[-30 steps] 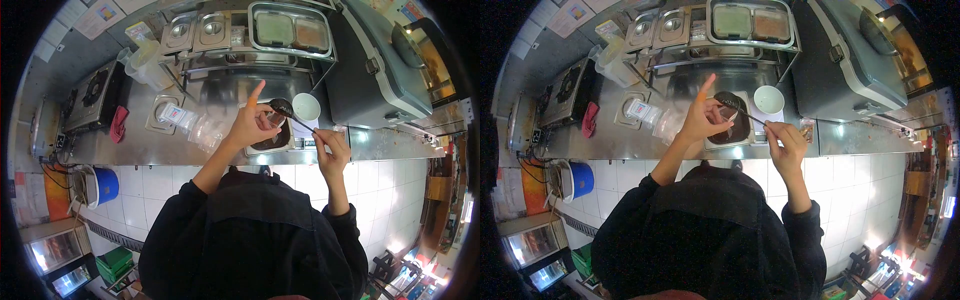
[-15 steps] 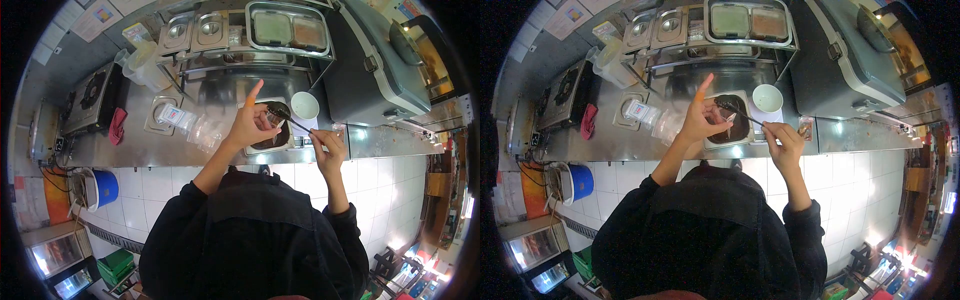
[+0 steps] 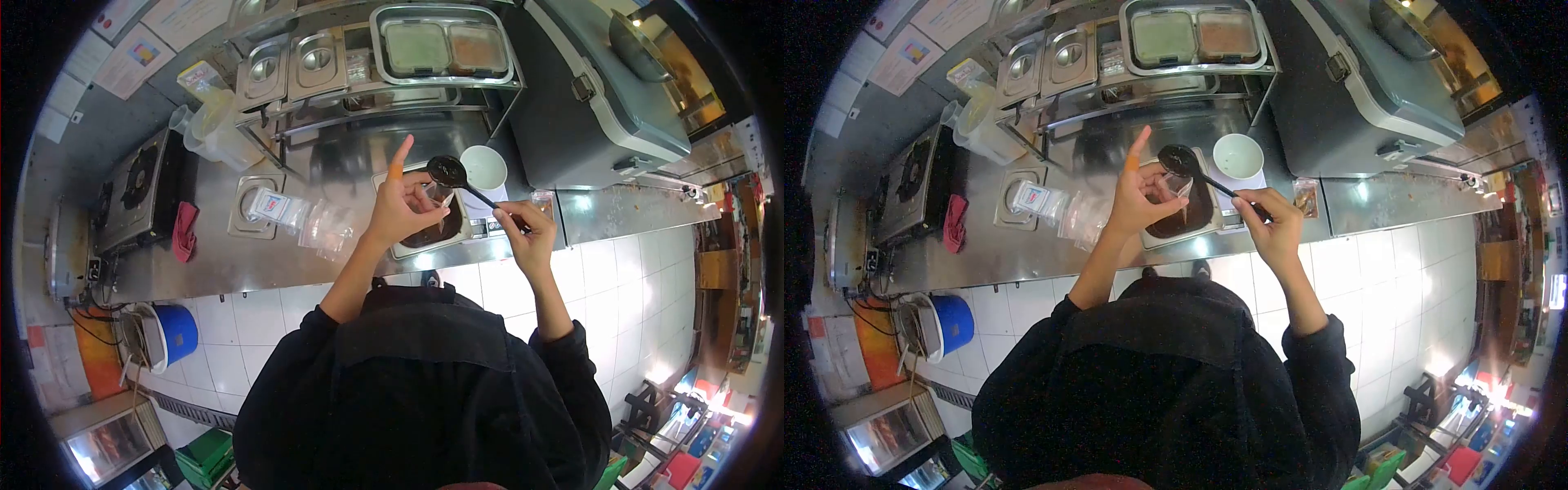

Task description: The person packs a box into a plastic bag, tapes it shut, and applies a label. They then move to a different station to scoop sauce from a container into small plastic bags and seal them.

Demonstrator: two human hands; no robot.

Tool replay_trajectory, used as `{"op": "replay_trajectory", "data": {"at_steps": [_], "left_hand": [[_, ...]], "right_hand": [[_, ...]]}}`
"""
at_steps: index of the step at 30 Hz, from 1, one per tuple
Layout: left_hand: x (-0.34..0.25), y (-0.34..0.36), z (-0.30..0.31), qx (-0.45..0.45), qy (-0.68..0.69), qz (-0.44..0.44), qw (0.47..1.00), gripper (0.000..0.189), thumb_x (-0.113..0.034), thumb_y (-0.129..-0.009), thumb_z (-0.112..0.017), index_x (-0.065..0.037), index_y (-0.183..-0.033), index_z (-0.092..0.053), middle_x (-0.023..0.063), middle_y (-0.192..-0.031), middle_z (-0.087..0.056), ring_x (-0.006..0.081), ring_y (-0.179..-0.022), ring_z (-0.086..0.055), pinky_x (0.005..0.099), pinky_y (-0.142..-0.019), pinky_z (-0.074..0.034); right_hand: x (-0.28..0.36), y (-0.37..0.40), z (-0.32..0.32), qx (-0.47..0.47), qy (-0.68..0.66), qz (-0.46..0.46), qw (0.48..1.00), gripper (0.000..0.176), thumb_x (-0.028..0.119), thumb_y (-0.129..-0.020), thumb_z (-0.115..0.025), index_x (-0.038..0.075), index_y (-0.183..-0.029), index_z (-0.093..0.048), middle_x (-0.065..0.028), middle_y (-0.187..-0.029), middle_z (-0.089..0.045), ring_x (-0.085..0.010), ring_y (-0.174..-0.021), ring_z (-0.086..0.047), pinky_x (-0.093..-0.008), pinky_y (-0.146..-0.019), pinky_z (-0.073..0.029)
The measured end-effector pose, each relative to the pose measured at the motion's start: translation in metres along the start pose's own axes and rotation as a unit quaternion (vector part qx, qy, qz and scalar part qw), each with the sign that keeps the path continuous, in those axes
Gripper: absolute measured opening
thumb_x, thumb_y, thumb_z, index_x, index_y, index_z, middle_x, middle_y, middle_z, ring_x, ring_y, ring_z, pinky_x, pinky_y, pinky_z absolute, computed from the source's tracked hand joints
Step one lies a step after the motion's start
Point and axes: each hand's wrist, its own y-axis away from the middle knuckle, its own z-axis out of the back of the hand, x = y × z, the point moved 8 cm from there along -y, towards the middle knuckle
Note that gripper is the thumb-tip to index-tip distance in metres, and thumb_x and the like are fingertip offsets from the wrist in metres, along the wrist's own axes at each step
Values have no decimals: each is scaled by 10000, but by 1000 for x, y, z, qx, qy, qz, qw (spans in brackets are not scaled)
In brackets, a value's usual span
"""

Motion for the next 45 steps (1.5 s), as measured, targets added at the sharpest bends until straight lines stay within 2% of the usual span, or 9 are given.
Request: {"op": "replay_trajectory", "data": {"at_steps": [10, 16, 18, 22, 24, 26, 33, 38, 45], "left_hand": [[10, -20, 46, -87, -91, -49, 991, 889, 26, -660, -739, -31, -1393, -240, 68, -963, -660, 47, -599, -582, 159, -562, -462], [30, -71, -8, -29, -129, -162, 978, 828, -45, -619, -800, -28, -1324, -368, 148, -1374, -393, 107, -661, -631, 220, -580, -505], [41, -65, -20, -33, 29, -45, 998, 956, -86, -593, -830, -61, -1372, -276, 153, -1377, -386, 138, -722, -641, 232, -596, -506], [48, -12, 50, -208, -160, -24, 965, 926, -125, -638, -804, -73, -1380, -253, 135, -1341, -433, 207, -903, -627, 312, -706, -508], [74, 33, 113, -318, -490, -141, 799, 749, -109, -676, -736, -29, -1324, -369, 160, -1218, -540, 247, -938, -604, 355, -802, -480], [109, 80, 173, -375, -320, 115, 863, 609, -58, -710, -676, -15, -1271, -442, 137, -1123, -603, 278, -931, -588, 399, -870, -423], [131, 104, 198, -323, -532, 112, 775, 471, -107, -769, -640, -19, -1215, -515, 67, -938, -674, 238, -955, -584, 409, -907, -342], [70, 108, 158, -353, -597, -47, 719, 428, -111, -848, -590, -12, -1252, -491, 38, -957, -690, 172, -1123, -540, 406, -975, -275], [-40, 113, 70, -302, -449, -183, 821, 435, -52, -853, -615, 36, -1252, -468, 99, -1055, -660, 209, -1098, -570, 389, -1008, -306]], "right_hand": [[-30, 14, -37, 107, 384, 67, 915, 93, 187, -724, -668, 94, -722, -679, -44, -716, -639, -219, -805, -613, -344, -664, -464], [8, 13, -40, 62, 419, 107, 900, 438, 316, -708, -696, 151, -1106, -615, -55, -1167, -527, -302, -1203, -371, -521, -980, -241], [15, 18, -33, 48, 409, 112, 905, 433, 270, -704, -709, 151, -1110, -613, -71, -1172, -519, -314, -1211, -363, -524, -978, -247], [15, 37, -24, 54, 374, 104, 920, 374, 169, -701, -711, 131, -1064, -631, -76, -1156, -519, -320, -1175, -397, -489, -962, -300], [-3, 45, -22, 62, 282, 82, 954, 306, 113, -701, -705, 114, -1002, -653, -75, -1106, -544, -310, -1108, -449, -450, -923, -353], [-2, 46, -26, 53, 254, 88, 962, 253, 71, -704, -696, 100, -953, -665, -70, -1051, -567, -300, -1044, -485, -420, -878, -391], [15, 32, -65, 88, 178, 150, 968, 192, 74, -707, -695, 96, -897, -680, -49, -985, -588, -286, -986, -507, -394, -818, -410], [30, 14, -117, 127, 15, 137, 982, 244, 142, -736, -696, 69, -967, -664, -107, -983, -600, -301, -968, -526, -382, -825, -425], [26, 6, -219, 365, -251, -92, 891, 384, 275, -799, -689, 30, -1076, -584, -114, -1019, -605, -231, -946, -576, -322, -776, -478]]}}
